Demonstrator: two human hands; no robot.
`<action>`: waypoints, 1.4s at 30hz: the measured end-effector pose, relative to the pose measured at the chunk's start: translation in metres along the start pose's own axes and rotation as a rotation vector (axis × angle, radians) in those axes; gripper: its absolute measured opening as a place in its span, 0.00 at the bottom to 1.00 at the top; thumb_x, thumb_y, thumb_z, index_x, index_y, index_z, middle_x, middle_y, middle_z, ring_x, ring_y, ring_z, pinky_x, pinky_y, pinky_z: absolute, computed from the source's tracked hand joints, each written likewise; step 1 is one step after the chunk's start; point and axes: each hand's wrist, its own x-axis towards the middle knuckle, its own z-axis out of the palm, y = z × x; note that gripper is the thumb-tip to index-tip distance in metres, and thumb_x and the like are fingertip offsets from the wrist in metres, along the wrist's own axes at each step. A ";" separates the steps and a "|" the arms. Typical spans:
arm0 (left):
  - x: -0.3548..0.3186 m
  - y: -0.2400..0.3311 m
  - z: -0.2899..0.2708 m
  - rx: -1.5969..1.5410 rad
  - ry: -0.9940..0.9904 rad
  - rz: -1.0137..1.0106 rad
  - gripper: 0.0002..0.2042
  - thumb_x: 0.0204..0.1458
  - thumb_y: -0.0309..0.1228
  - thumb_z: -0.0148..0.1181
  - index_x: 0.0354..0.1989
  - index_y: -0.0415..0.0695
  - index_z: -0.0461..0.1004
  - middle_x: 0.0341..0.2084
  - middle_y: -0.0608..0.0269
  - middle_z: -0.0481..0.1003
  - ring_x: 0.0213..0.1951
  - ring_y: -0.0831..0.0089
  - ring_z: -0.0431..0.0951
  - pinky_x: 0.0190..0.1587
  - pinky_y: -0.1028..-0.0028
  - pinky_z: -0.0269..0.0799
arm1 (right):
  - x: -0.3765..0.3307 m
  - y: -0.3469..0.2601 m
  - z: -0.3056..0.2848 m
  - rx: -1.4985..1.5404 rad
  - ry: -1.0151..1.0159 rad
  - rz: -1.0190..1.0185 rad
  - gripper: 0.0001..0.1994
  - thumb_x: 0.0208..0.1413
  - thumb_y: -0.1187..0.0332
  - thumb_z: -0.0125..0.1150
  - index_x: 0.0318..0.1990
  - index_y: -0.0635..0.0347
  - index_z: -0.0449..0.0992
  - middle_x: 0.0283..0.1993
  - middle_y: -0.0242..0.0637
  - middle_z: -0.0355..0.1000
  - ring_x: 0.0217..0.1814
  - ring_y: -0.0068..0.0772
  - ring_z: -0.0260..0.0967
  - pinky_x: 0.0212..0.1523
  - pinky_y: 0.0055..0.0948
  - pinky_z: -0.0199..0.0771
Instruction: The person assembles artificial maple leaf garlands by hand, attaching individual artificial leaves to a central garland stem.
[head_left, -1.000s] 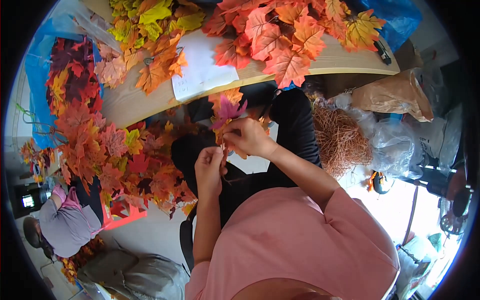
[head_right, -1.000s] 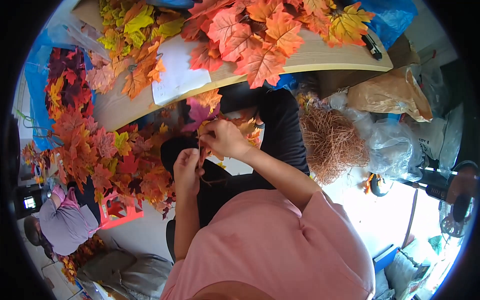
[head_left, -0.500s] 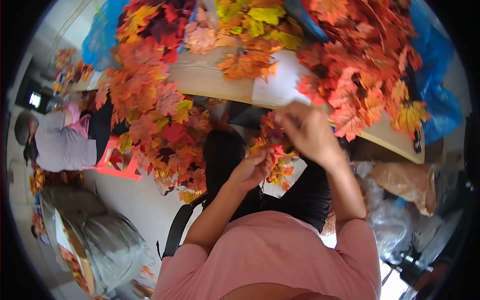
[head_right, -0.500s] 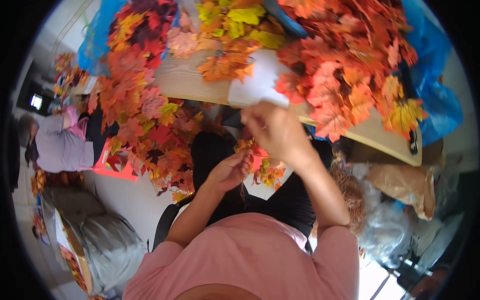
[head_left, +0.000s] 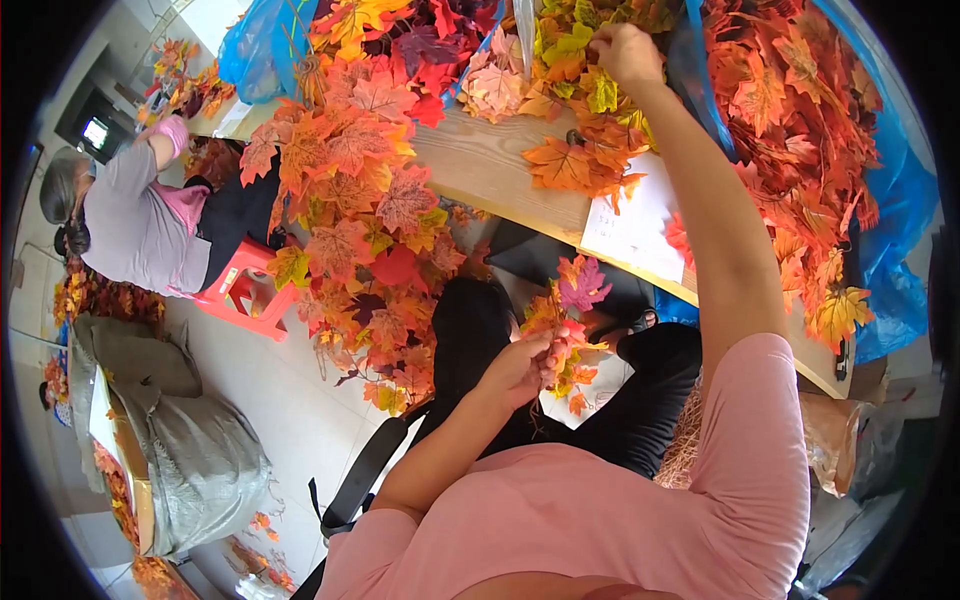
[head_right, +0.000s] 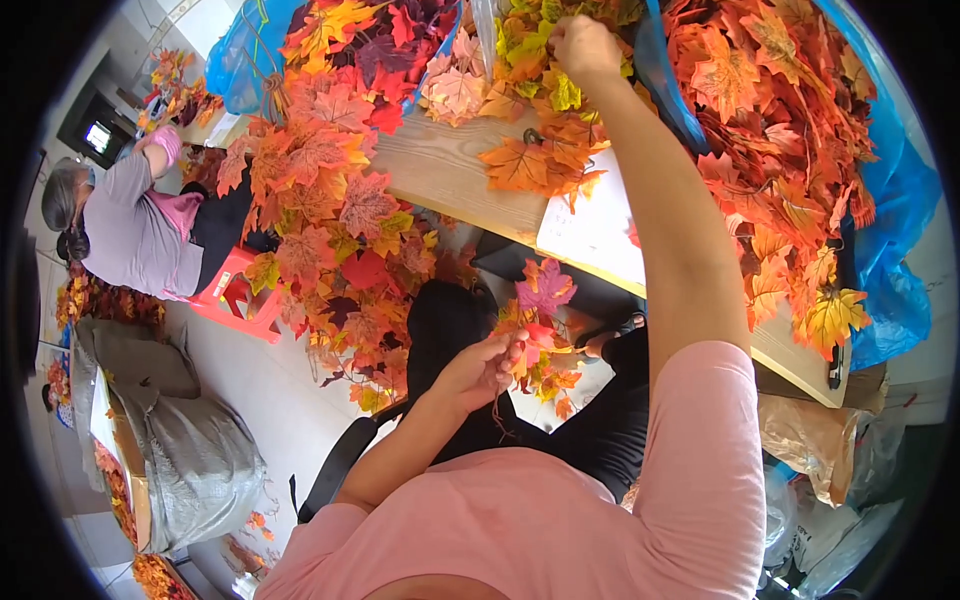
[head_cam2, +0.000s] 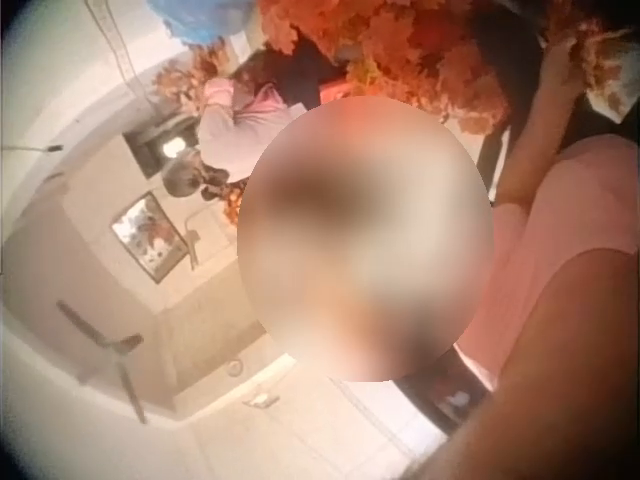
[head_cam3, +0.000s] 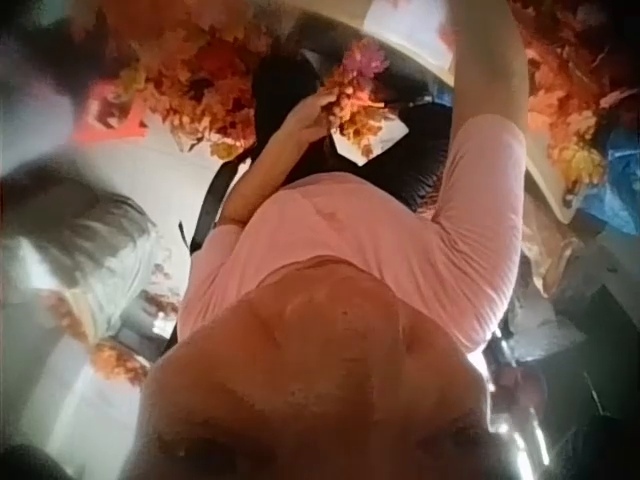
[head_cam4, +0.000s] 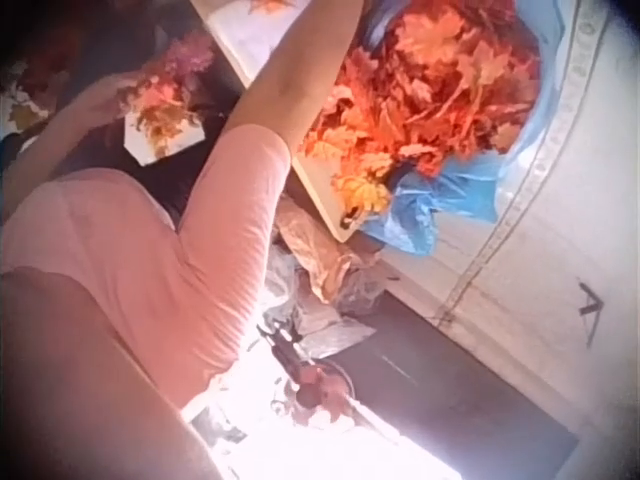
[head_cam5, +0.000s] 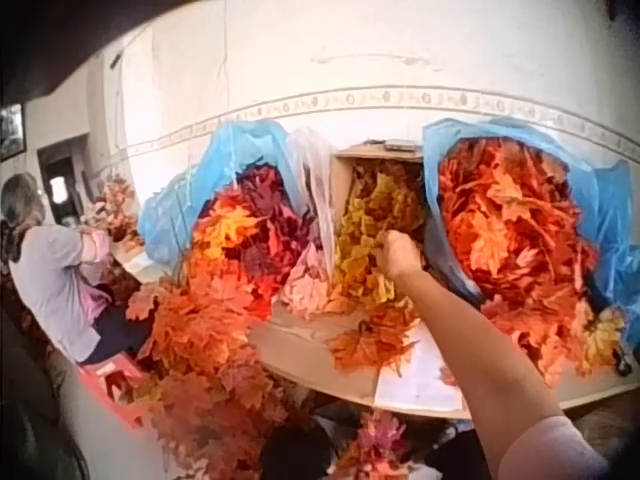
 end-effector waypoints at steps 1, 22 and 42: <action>0.001 0.002 0.000 0.008 0.043 0.016 0.08 0.56 0.30 0.44 0.38 0.45 0.69 0.21 0.74 0.67 0.20 0.85 0.62 0.19 0.86 0.56 | 0.003 0.001 -0.006 0.049 0.032 -0.024 0.07 0.46 0.64 0.59 0.33 0.52 0.78 0.32 0.41 0.74 0.35 0.41 0.73 0.36 0.35 0.72; 0.009 0.006 0.014 0.231 0.121 0.359 0.06 0.54 0.31 0.50 0.37 0.42 0.69 0.33 0.63 0.75 0.30 0.80 0.74 0.27 0.84 0.65 | -0.275 -0.071 -0.183 0.270 -0.528 -0.228 0.03 0.38 0.76 0.59 0.24 0.61 0.73 0.24 0.36 0.68 0.29 0.38 0.63 0.33 0.34 0.61; 0.010 -0.028 0.038 0.675 0.178 0.417 0.06 0.52 0.28 0.55 0.34 0.39 0.71 0.27 0.66 0.73 0.28 0.84 0.73 0.24 0.84 0.72 | -0.366 -0.055 -0.122 0.665 -0.421 0.326 0.05 0.40 0.74 0.62 0.28 0.62 0.77 0.27 0.37 0.73 0.32 0.38 0.67 0.35 0.32 0.67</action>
